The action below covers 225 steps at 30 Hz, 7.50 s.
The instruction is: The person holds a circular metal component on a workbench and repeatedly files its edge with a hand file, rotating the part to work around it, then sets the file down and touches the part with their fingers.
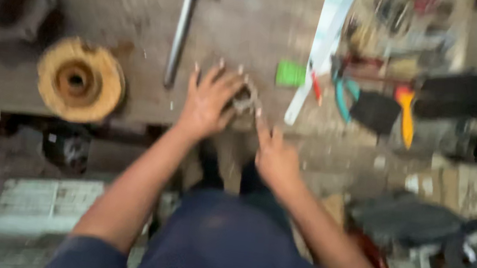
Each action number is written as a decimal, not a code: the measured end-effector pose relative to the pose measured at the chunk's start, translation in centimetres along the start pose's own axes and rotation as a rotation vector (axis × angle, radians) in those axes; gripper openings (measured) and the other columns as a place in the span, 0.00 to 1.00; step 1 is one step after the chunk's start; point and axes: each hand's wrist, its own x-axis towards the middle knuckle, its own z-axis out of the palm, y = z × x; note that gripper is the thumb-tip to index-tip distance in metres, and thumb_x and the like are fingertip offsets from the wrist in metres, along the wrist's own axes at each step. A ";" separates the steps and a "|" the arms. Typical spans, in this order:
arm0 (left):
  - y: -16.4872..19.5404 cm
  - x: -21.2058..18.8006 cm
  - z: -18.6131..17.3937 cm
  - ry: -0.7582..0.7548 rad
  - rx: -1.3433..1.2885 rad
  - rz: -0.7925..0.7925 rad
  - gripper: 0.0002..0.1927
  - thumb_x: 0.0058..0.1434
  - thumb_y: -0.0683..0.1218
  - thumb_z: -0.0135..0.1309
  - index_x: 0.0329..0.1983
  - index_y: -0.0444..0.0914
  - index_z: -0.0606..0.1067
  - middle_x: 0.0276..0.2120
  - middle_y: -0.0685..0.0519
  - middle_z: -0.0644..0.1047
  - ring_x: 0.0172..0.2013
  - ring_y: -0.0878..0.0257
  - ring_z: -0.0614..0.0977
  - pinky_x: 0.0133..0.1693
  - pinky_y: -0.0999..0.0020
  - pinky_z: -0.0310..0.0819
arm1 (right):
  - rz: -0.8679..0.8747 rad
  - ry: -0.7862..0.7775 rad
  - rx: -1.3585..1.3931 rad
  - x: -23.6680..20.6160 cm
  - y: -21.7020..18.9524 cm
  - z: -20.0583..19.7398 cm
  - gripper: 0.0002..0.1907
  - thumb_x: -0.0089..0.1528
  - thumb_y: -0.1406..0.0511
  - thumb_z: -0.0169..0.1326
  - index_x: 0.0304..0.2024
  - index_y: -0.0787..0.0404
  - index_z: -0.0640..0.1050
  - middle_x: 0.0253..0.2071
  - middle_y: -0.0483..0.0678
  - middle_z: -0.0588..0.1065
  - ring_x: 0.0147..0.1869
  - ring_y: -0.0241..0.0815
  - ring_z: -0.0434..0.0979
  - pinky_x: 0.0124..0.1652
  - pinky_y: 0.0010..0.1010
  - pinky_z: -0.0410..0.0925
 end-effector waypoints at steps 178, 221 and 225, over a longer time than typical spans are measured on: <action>1.5 -0.5 0.4 0.102 -0.084 -0.126 0.37 0.36 0.59 0.72 0.48 0.40 0.74 0.60 0.42 0.70 0.62 0.42 0.69 0.61 0.33 0.56 | -0.011 0.107 0.037 1.1 -2.3 -1.6 0.35 0.58 0.66 0.53 0.70 0.53 0.66 0.41 0.63 0.74 0.30 0.67 0.78 0.30 0.57 0.72; 1.8 -0.6 -0.1 0.086 -0.109 -0.156 0.36 0.42 0.58 0.71 0.52 0.40 0.75 0.63 0.44 0.70 0.65 0.44 0.67 0.63 0.36 0.54 | 0.014 0.026 0.047 2.1 -2.2 -2.2 0.35 0.60 0.68 0.52 0.71 0.52 0.65 0.41 0.60 0.75 0.35 0.64 0.79 0.35 0.53 0.73; 1.5 -0.5 -0.6 0.039 -0.133 -0.115 0.37 0.46 0.59 0.71 0.58 0.41 0.75 0.65 0.44 0.68 0.66 0.42 0.65 0.63 0.37 0.53 | -0.123 0.120 0.378 2.1 0.1 -3.2 0.28 0.68 0.66 0.52 0.72 0.56 0.66 0.48 0.61 0.76 0.50 0.64 0.78 0.48 0.50 0.72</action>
